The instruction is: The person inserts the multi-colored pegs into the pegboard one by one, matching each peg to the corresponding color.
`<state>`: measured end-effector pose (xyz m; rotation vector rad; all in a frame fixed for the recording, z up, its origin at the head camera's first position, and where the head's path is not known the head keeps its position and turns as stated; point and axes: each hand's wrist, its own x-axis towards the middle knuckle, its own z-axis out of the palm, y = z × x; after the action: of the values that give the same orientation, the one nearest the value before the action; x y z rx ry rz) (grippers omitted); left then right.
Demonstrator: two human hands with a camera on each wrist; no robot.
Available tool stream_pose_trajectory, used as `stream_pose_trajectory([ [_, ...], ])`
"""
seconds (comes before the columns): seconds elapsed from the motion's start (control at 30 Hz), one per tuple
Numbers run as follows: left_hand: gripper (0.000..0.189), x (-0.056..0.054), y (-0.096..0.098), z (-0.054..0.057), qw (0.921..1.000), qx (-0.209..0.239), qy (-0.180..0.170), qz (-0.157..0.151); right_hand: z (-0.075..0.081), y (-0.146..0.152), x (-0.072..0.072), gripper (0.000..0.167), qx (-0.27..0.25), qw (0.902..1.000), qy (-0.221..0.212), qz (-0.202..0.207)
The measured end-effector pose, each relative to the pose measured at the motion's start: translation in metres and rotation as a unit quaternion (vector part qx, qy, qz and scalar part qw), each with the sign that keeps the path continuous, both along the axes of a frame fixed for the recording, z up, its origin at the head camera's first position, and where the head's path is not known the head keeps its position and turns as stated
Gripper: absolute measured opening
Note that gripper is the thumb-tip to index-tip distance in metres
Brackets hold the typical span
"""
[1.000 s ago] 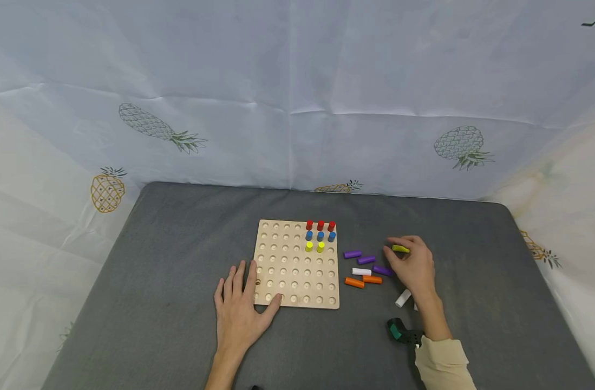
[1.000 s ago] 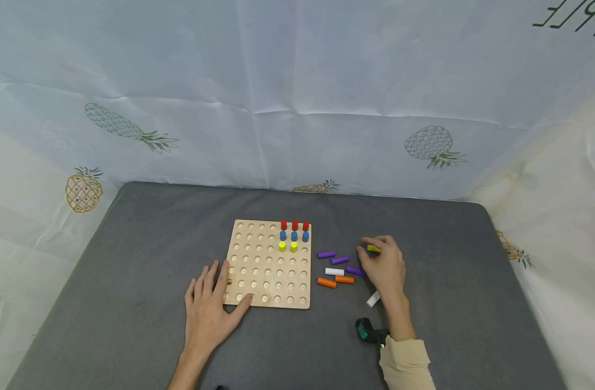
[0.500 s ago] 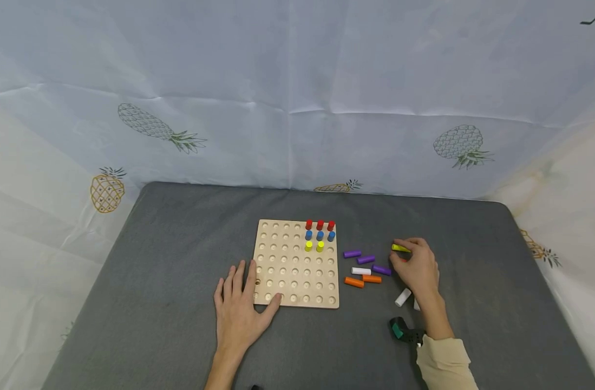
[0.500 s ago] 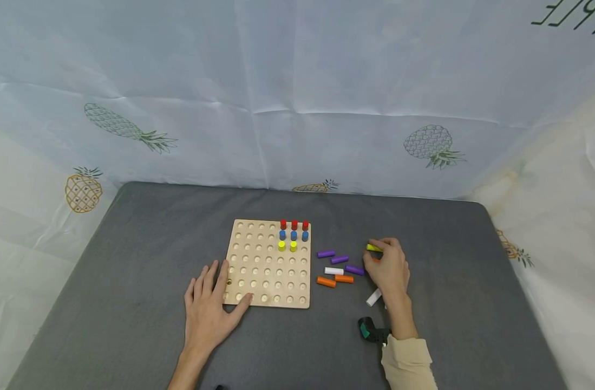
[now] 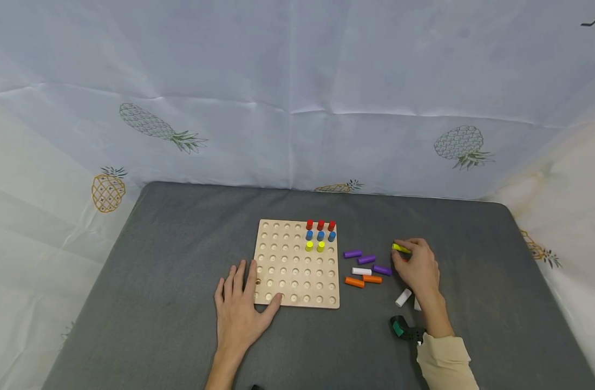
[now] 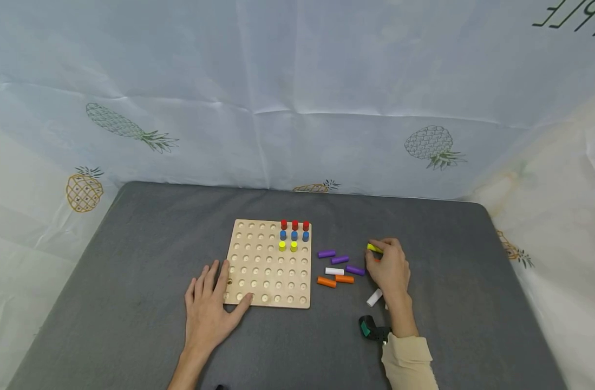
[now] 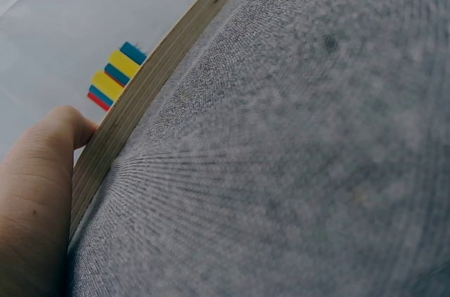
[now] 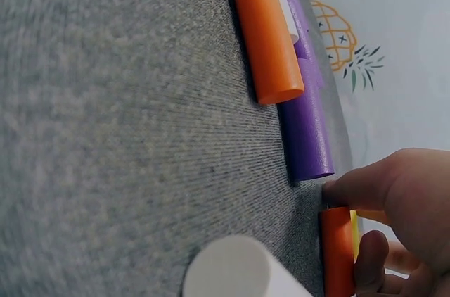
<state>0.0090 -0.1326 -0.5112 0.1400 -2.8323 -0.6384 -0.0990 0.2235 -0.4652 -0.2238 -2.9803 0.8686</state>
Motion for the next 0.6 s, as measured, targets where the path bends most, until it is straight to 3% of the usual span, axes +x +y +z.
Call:
stream_pose_trajectory([
  [0.6, 0.095, 0.0004, -0.0001, -0.001, 1.0, 0.0, 0.004, 0.0, -0.0023, -0.0024, -0.0002, 0.027, -0.027, 0.9989, 0.036, -0.01],
])
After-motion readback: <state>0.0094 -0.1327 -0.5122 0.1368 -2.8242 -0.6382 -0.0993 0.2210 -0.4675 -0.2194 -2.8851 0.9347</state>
